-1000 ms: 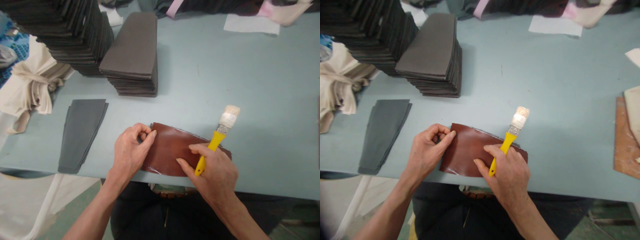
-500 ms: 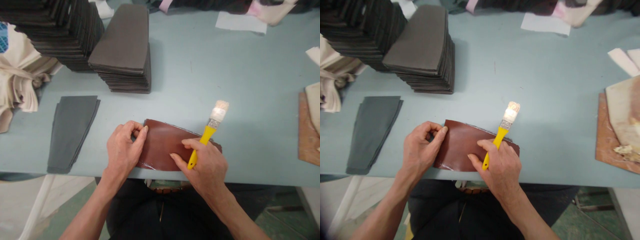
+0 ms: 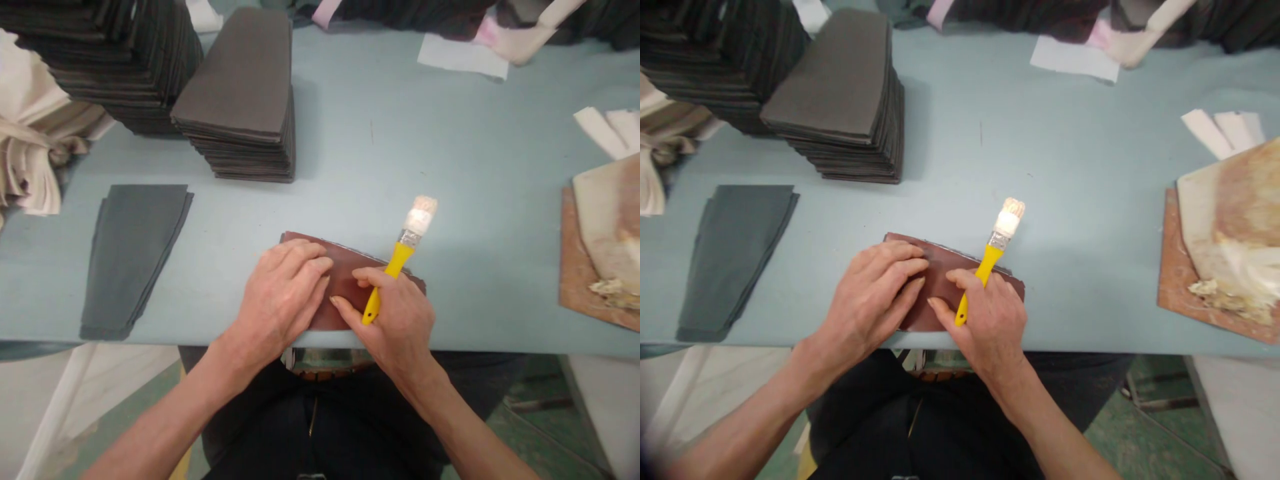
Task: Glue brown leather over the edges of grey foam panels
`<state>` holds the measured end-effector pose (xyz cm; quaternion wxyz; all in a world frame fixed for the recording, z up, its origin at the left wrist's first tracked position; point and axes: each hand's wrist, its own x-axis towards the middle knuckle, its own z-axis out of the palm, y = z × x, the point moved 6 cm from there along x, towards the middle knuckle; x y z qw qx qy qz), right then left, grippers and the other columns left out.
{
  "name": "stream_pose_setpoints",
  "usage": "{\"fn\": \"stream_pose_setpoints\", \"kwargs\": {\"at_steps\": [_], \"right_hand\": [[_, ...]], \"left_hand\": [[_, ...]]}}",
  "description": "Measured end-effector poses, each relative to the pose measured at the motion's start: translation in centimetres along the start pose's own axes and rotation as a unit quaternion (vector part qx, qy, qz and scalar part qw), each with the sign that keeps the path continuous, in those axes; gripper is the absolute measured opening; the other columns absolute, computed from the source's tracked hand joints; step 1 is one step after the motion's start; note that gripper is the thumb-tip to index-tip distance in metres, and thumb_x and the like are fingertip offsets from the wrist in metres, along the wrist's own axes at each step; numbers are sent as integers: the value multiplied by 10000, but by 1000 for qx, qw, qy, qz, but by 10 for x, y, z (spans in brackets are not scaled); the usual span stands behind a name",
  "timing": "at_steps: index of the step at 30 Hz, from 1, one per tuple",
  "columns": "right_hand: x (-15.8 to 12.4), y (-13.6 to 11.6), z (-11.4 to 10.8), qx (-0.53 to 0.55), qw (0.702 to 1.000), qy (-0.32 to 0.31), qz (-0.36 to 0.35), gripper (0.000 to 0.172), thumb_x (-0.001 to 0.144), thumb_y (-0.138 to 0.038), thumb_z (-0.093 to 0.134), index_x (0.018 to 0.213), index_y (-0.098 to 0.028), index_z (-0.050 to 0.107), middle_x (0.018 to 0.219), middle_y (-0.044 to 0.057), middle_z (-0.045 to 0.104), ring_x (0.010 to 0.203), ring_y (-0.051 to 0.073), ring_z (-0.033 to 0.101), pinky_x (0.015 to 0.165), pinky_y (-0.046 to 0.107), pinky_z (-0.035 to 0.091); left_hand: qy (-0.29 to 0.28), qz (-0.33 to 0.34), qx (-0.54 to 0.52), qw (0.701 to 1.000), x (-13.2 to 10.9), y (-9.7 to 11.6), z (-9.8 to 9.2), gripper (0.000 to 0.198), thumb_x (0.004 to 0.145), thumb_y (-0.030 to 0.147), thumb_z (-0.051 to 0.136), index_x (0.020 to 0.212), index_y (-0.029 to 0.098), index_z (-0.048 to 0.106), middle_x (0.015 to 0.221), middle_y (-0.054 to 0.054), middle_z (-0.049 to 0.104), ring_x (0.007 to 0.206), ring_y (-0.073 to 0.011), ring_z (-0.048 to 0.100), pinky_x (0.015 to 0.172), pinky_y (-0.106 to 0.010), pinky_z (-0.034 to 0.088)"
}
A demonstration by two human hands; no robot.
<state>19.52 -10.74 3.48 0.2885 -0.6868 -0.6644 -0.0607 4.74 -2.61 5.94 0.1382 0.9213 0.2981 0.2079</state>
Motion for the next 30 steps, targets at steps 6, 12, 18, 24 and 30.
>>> {"fn": "stream_pose_setpoints", "kwargs": {"at_steps": [6,12,18,24,30], "right_hand": [[-1,2,3,17,1000,5,-4,261,1001,-429,742,1150,-236,647,978,37,772,850,243,661,782,369,473],[-2,5,3,36,999,20,2,235,1001,-390,742,1159,-244,648,977,33,785,872,245,699,796,378,490],[-5,10,2,57,997,50,6,148,1013,-258,692,1152,-242,643,1057,50,806,946,232,753,845,365,551],[-5,14,-18,34,993,110,2,117,1042,-209,650,1154,-240,642,992,34,805,828,210,752,759,337,558],[-5,-22,-19,117,989,71,-63,109,1063,-218,619,1169,-241,622,1112,73,821,1010,229,777,906,368,604]], "left_hand": [[-69,39,76,994,-4,-3,31,499,1143,272,393,1576,60,521,1661,-197,558,1603,-364,463,1304,-533,442],[-112,-14,145,983,-9,-10,35,658,1148,406,388,1688,31,398,1784,-222,358,1685,-405,305,1369,-580,327],[-143,-27,165,975,-6,-11,36,705,1155,461,351,1703,17,367,1807,-226,293,1690,-426,280,1375,-586,303],[-145,-41,165,975,-4,-11,39,724,1146,483,381,1706,24,367,1806,-222,299,1694,-419,275,1385,-582,280],[-127,-31,174,976,-7,-14,43,692,1157,440,308,1701,18,375,1810,-223,287,1689,-431,280,1372,-596,294]]}}
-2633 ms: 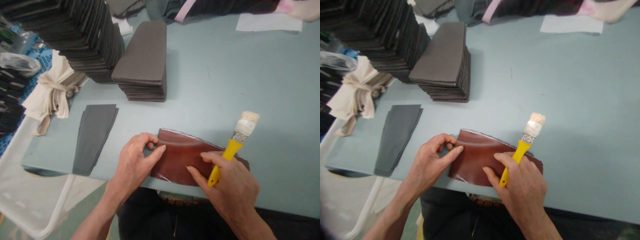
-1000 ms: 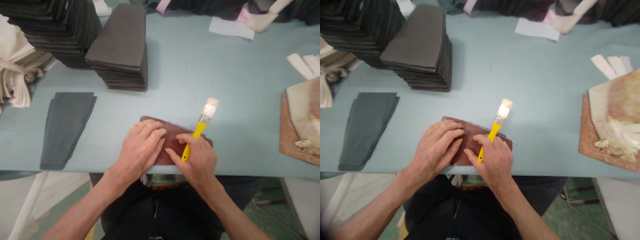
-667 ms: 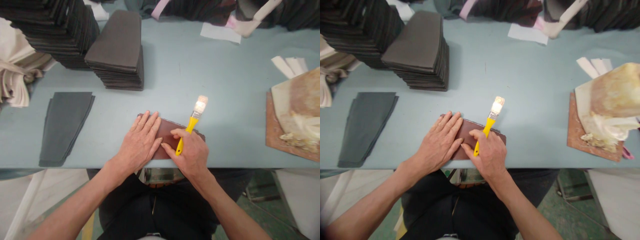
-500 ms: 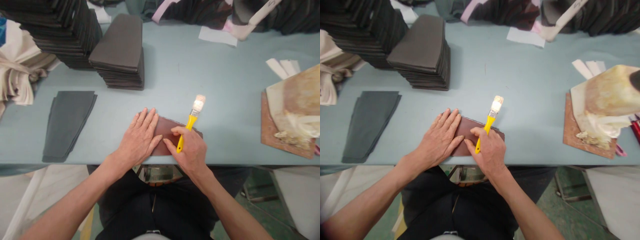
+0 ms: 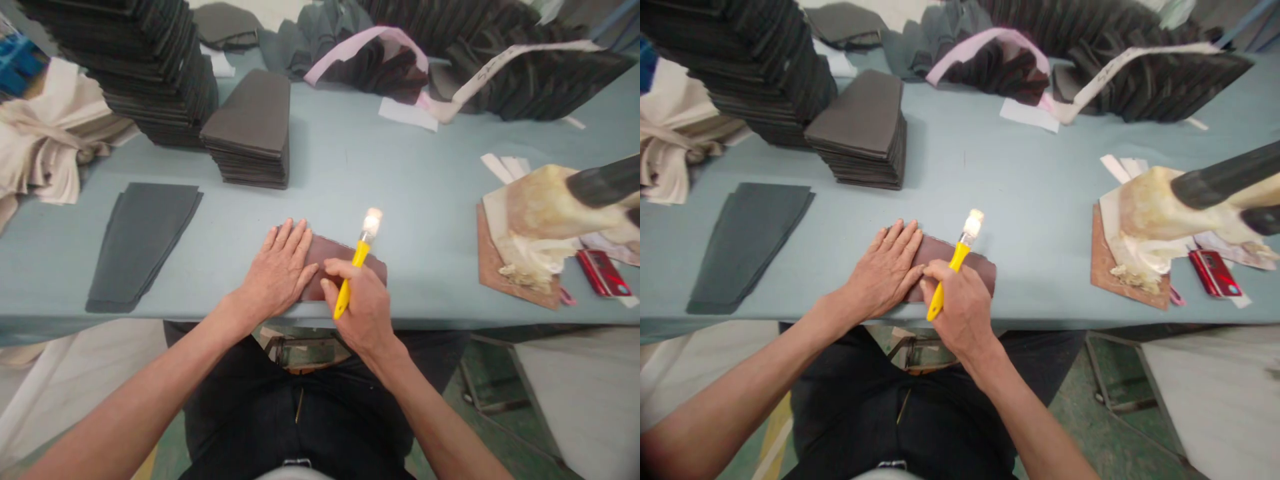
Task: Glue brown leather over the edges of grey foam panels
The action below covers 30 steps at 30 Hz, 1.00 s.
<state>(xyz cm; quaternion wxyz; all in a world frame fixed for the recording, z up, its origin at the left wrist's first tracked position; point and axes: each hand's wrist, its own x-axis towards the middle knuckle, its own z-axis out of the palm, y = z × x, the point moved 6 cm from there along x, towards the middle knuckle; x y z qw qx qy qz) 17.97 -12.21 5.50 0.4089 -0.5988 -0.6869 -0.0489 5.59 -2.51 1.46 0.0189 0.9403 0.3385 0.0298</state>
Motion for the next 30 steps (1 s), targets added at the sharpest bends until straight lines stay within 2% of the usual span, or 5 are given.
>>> {"fn": "stream_pose_setpoints", "kwargs": {"at_steps": [6,13,19,25,30], "right_hand": [[-9,-4,23,43,998,-36,12,161,1066,-249,595,1226,-232,604,1319,132,778,1171,268,751,999,431,613],[-17,9,26,-3,995,-100,10,226,1038,-266,658,1248,-190,624,1496,215,681,1404,351,645,1146,539,553],[-16,26,23,-49,991,-121,18,274,1041,-351,680,1246,-175,640,1569,236,623,1413,369,612,1155,554,518],[-16,41,20,-74,988,-119,60,321,1034,-384,684,1278,-180,643,1582,234,613,1311,375,645,1110,566,507],[-18,45,19,-67,989,-113,70,341,1067,-434,619,1279,-166,631,1579,264,601,1401,382,594,1149,578,484]], "left_hand": [[26,7,9,1000,-1,-2,4,675,1151,416,284,1695,32,395,1798,-219,328,1673,-431,320,1355,-606,313],[16,8,19,1000,-1,0,2,681,1159,419,273,1685,6,400,1791,-239,323,1666,-448,329,1343,-624,329],[8,-1,12,1000,0,1,-1,673,1157,413,295,1687,14,403,1791,-241,316,1674,-447,311,1347,-630,322],[5,-12,3,1000,1,0,-1,676,1147,421,315,1694,33,402,1795,-236,316,1673,-436,320,1355,-627,308],[-1,-25,-14,1000,1,0,-2,702,1139,444,314,1691,18,393,1792,-252,311,1683,-433,298,1355,-636,291]]}}
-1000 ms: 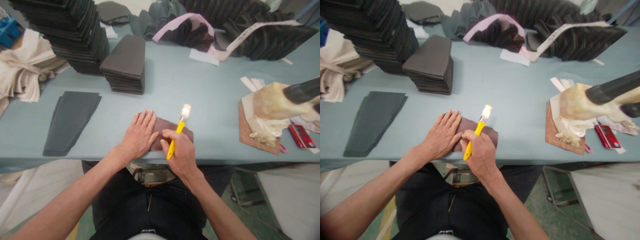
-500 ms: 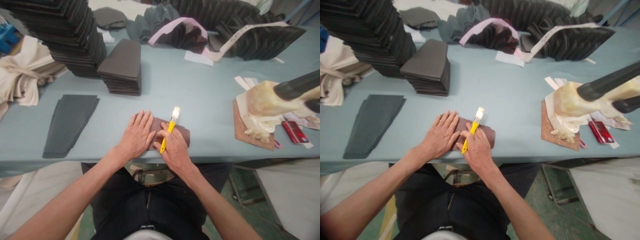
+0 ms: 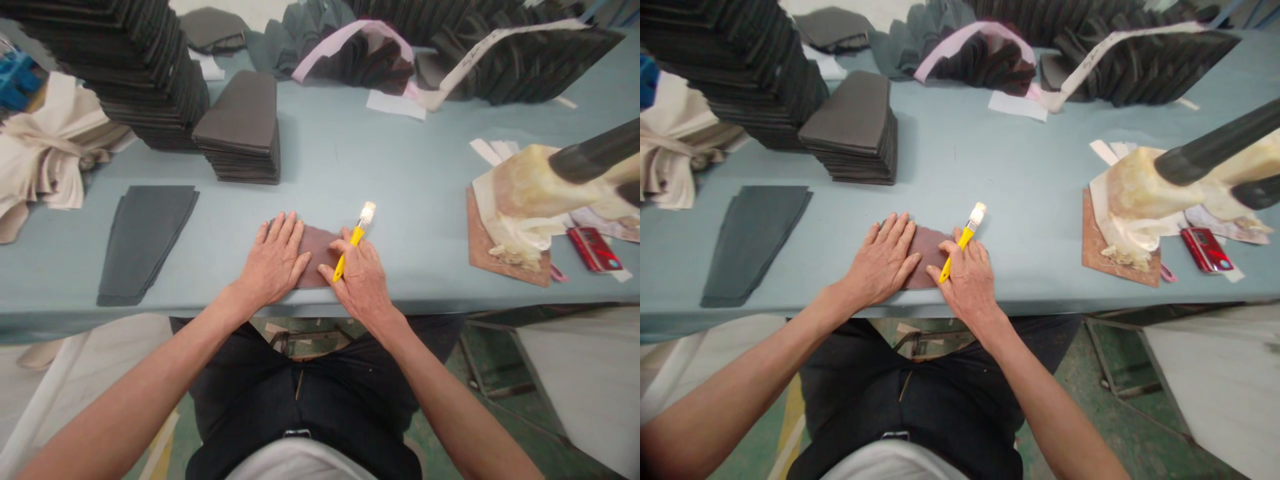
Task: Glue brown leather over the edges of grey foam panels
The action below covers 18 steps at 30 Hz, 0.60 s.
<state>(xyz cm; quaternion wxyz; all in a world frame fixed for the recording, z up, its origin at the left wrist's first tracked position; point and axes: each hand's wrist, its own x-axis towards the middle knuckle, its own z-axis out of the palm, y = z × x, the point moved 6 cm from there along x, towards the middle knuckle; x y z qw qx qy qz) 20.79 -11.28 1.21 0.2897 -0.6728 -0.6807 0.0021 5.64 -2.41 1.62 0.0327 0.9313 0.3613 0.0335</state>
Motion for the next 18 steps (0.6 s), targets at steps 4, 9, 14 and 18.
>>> {"fn": "stream_pose_setpoints", "kwargs": {"at_steps": [4,9,14,18], "right_hand": [[-2,5,0,-3,1000,9,9,352,1074,-440,600,1290,-163,620,1581,271,595,1419,382,584,1166,587,472],[-3,7,3,-4,1000,14,9,353,1058,-417,621,1291,-151,620,1571,286,598,1417,382,585,1152,590,485],[-3,7,4,-3,1000,28,3,325,1067,-362,599,1312,-149,611,1569,279,601,1399,367,604,1155,581,488],[-4,6,2,-1,1000,30,1,309,1062,-367,610,1294,-162,611,1572,268,604,1400,376,603,1155,586,489]], "left_hand": [[-14,-8,10,1000,1,1,-2,730,1139,450,316,1691,-26,358,1791,-285,288,1683,-458,281,1349,-663,273],[-12,10,38,999,5,9,-9,698,1138,417,339,1693,-5,363,1796,-267,295,1690,-469,250,1357,-677,235],[-68,160,19,985,10,32,-5,636,1151,331,256,1719,54,325,1820,-171,299,1713,-357,241,1391,-522,244],[-54,136,-3,989,14,19,-2,696,1163,459,276,1715,38,324,1807,-214,311,1709,-387,239,1382,-544,256]]}}
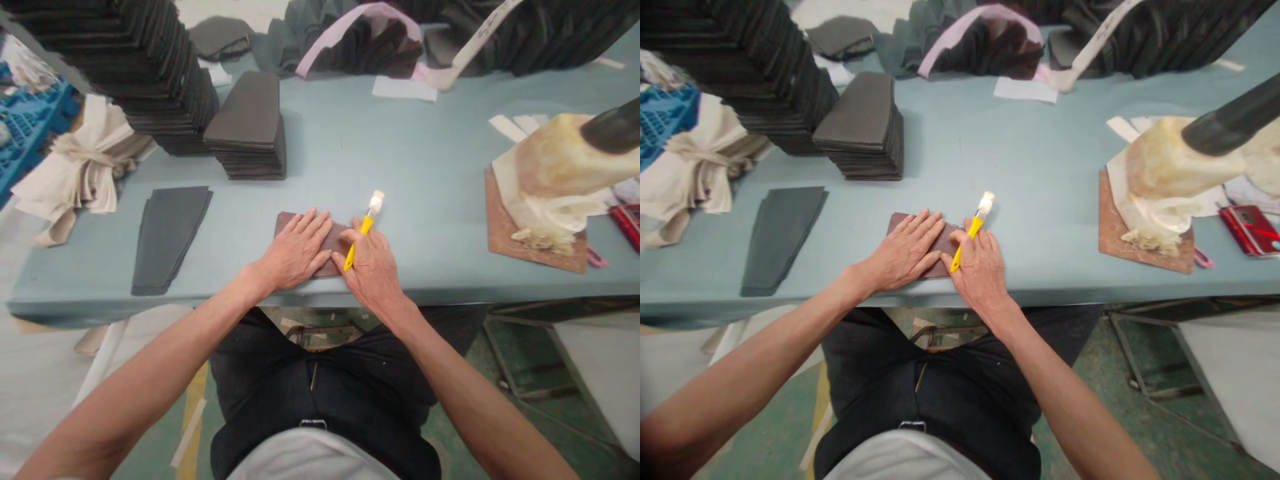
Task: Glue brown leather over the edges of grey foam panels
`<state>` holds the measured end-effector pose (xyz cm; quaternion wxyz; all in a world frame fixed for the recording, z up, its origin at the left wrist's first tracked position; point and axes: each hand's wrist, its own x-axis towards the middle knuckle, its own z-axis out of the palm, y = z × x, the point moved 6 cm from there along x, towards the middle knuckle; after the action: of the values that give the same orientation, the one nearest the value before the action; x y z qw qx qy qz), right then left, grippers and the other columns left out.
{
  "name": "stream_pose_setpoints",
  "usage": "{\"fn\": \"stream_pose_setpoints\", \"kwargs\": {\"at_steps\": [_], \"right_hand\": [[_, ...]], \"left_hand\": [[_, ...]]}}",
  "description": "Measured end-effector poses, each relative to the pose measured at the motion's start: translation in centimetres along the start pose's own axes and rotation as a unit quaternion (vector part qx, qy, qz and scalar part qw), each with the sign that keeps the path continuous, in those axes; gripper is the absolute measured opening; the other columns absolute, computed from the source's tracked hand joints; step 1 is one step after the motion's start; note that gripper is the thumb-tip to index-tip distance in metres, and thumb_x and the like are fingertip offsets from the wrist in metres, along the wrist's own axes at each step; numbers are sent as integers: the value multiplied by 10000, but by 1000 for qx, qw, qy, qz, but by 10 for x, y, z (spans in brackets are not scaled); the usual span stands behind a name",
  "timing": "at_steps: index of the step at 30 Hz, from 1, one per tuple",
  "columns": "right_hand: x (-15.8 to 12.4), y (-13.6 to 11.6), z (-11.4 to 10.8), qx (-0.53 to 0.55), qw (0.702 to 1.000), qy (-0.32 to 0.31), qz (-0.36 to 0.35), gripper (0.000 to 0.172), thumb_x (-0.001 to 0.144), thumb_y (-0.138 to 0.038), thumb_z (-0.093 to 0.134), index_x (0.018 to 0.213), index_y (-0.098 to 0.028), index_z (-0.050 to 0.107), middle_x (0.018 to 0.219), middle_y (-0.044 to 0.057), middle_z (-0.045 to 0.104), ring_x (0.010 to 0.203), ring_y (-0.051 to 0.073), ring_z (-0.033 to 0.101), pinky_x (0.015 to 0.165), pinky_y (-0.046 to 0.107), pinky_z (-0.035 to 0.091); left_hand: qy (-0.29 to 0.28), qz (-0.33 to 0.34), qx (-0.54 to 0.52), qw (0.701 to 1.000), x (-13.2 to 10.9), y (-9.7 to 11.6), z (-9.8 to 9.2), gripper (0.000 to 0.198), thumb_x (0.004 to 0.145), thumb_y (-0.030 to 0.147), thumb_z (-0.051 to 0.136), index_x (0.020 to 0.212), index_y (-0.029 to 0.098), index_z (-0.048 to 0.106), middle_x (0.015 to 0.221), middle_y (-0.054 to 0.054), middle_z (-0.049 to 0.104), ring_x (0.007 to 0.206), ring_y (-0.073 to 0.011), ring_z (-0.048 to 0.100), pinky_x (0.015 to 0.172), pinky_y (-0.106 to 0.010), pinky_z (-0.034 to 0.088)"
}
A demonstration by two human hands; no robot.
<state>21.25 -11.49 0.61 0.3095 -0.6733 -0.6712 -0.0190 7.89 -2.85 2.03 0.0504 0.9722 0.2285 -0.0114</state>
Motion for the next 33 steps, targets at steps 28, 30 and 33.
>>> {"fn": "stream_pose_setpoints", "kwargs": {"at_steps": [28,30,33], "right_hand": [[-4,6,-20,-109,993,-38,18,427,1042,-429,629,1362,-146,631,1574,285,600,1400,449,599,1180,707,398],[-1,0,-25,-107,994,-27,8,417,1041,-418,633,1360,-151,633,1582,278,596,1408,449,597,1183,709,401],[7,-19,-22,-62,998,-14,-17,341,1056,-353,606,1347,-176,631,1590,245,603,1435,397,597,1194,645,442]], "left_hand": [[32,-93,-84,992,-43,-53,9,727,1147,505,343,1735,80,292,1829,-209,254,1721,-396,187,1390,-590,197],[42,-93,-81,992,-43,-51,9,728,1144,509,354,1729,77,308,1821,-215,276,1717,-395,205,1385,-594,211],[53,-92,-66,992,-44,-49,10,715,1146,486,340,1722,63,320,1812,-226,290,1707,-405,234,1373,-608,237]]}}
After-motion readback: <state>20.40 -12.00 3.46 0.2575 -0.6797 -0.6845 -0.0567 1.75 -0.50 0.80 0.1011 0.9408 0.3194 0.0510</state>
